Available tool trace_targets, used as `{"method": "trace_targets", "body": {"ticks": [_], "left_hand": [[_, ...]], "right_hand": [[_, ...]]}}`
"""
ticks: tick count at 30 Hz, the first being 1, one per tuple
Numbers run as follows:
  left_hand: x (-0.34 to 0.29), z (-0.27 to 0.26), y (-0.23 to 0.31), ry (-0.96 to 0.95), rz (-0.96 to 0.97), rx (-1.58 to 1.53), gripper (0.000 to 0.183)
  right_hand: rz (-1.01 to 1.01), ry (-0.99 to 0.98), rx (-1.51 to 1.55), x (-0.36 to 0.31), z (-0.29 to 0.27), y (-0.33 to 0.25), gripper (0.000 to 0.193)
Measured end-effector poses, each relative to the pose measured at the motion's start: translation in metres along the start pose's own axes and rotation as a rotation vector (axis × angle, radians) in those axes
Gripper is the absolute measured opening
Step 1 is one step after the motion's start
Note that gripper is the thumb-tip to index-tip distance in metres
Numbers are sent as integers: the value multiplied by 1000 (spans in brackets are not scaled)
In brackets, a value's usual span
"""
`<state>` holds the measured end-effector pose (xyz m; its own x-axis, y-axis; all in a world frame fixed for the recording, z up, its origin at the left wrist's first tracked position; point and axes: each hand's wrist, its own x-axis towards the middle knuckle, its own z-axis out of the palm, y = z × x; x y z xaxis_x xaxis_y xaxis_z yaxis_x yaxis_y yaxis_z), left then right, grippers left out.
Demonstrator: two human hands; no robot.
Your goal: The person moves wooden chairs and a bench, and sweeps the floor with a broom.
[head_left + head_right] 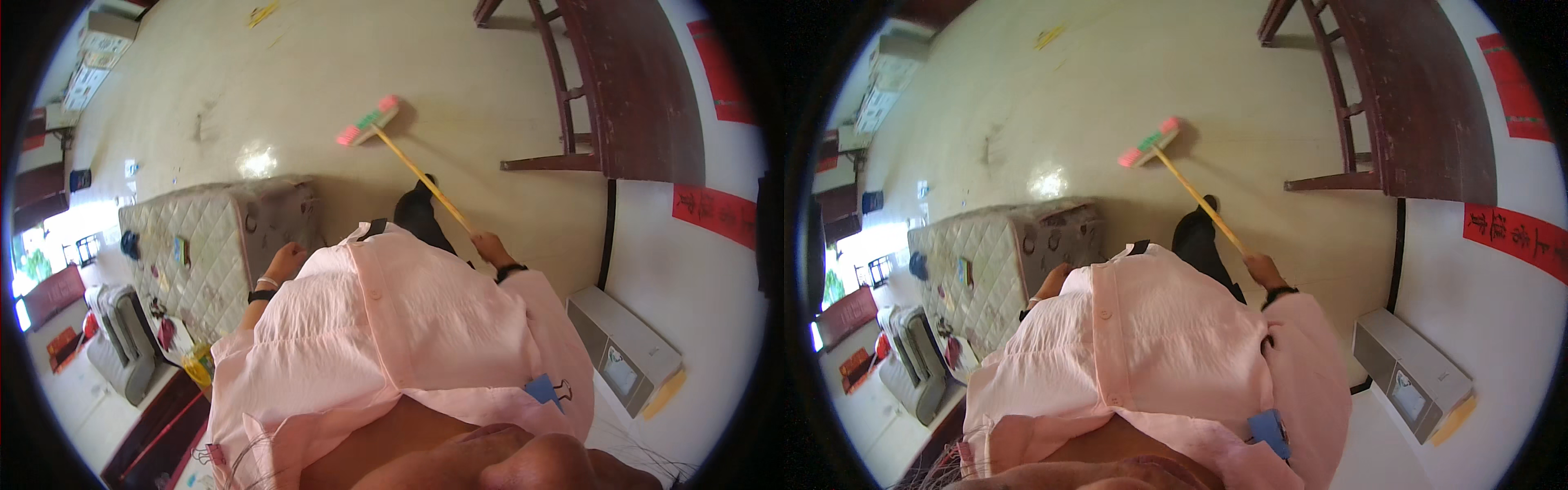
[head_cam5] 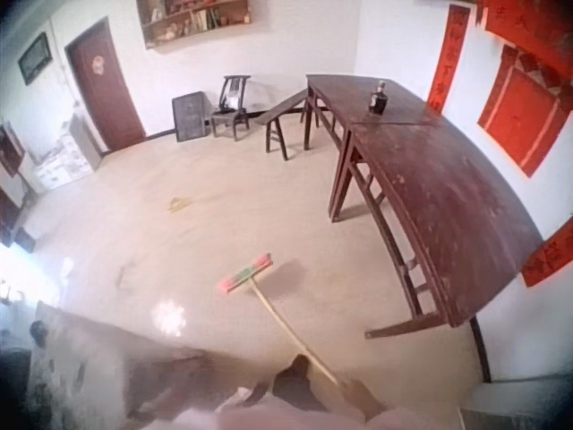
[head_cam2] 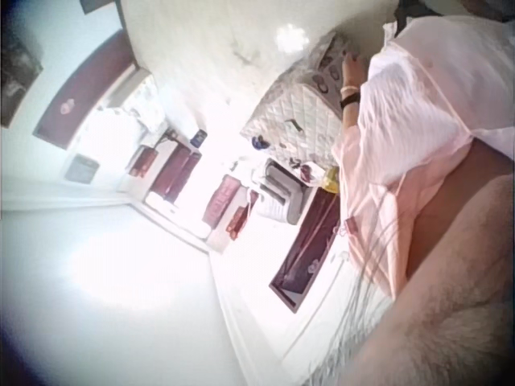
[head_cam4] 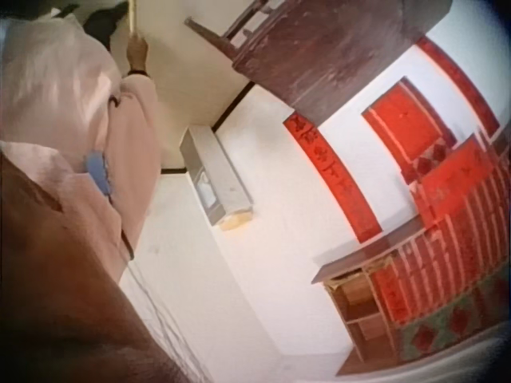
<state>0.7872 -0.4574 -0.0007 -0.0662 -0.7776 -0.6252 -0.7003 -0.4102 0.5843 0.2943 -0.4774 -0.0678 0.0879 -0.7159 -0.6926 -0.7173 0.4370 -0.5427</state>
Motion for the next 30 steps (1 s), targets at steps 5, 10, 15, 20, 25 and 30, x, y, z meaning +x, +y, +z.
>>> {"method": "trace_targets", "body": {"ticks": [5,10,15,20,25,30], "left_hand": [[65,-3,56,-50,59,46,19],[106,3,74,1,-103,-339,19],[105,-3,100,-66,-211,-48,21],[90,-6,109,-72,-327,-122,23],[91,-12,105,-54,-394,-248,19],[133,-21,85,-94,-301,-202,19]], "right_hand": [[36,70,3,76,-17,27,36],[313,156,398,58,-84,-7,34],[394,288,493,139,-163,-4,48],[453,325,722,257,-201,5,48],[491,68,770,233,-130,3,42],[581,-200,966,100,-118,-62,36]]}}
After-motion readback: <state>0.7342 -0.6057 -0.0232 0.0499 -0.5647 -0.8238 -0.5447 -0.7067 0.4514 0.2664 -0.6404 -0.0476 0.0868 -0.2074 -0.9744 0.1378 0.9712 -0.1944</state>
